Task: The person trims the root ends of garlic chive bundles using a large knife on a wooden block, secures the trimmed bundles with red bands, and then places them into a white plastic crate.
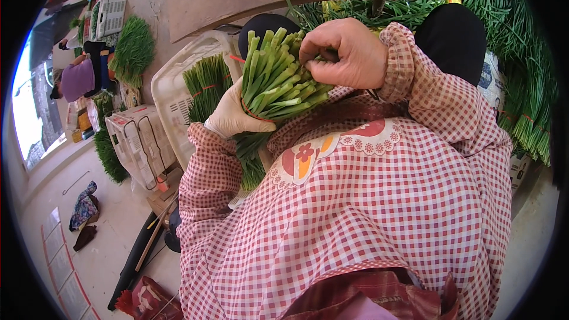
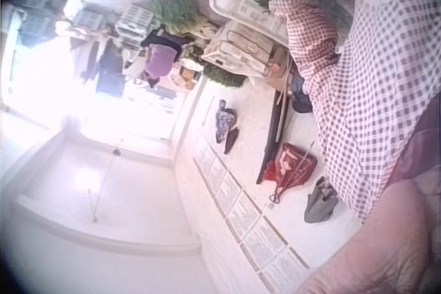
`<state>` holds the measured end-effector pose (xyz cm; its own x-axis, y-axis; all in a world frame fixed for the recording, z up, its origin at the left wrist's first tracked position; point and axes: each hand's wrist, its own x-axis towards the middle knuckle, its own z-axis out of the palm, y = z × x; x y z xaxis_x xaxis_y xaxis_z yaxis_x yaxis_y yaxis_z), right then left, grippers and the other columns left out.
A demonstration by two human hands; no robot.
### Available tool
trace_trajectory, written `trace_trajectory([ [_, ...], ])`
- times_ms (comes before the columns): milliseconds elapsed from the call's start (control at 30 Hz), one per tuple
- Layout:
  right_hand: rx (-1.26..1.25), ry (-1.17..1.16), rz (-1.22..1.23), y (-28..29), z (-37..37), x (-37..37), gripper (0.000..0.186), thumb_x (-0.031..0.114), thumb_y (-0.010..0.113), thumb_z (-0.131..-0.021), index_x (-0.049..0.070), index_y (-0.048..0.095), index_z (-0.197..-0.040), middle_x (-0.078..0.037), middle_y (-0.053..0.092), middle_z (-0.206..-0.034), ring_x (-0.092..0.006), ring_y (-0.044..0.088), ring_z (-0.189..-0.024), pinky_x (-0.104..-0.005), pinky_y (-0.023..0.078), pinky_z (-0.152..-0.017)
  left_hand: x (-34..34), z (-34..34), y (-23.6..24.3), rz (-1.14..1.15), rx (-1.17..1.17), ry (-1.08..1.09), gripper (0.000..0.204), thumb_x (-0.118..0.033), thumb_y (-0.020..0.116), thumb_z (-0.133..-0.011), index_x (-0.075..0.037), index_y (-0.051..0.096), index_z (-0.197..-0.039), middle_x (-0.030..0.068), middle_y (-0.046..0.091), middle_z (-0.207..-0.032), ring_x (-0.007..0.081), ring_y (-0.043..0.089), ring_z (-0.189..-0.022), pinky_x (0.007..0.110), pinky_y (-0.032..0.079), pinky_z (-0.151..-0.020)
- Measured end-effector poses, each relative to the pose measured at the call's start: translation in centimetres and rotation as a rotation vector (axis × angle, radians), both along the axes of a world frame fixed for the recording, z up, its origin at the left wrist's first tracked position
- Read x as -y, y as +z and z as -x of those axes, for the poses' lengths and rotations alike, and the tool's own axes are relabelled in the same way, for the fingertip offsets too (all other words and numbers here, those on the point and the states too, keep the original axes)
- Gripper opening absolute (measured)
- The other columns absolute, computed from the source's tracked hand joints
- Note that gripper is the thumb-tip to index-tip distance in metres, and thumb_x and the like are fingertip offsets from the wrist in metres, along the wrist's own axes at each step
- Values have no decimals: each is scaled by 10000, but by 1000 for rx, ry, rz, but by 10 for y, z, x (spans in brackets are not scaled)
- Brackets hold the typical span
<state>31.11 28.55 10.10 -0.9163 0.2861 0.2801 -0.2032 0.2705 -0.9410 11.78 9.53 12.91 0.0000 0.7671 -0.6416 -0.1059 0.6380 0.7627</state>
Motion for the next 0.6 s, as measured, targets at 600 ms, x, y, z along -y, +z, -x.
trace_trajectory([
  [600,-69,-776,449,13,-218,-157,319,165,514,-934,47,507,-1230,15,490,-804,-41,316,-544,-174,274,-447,2,20,-12,-71,68,-51,948,11,856,-530,-25,378,-1348,54,496,-1310,166,472,-1182,339,364,-1028],
])
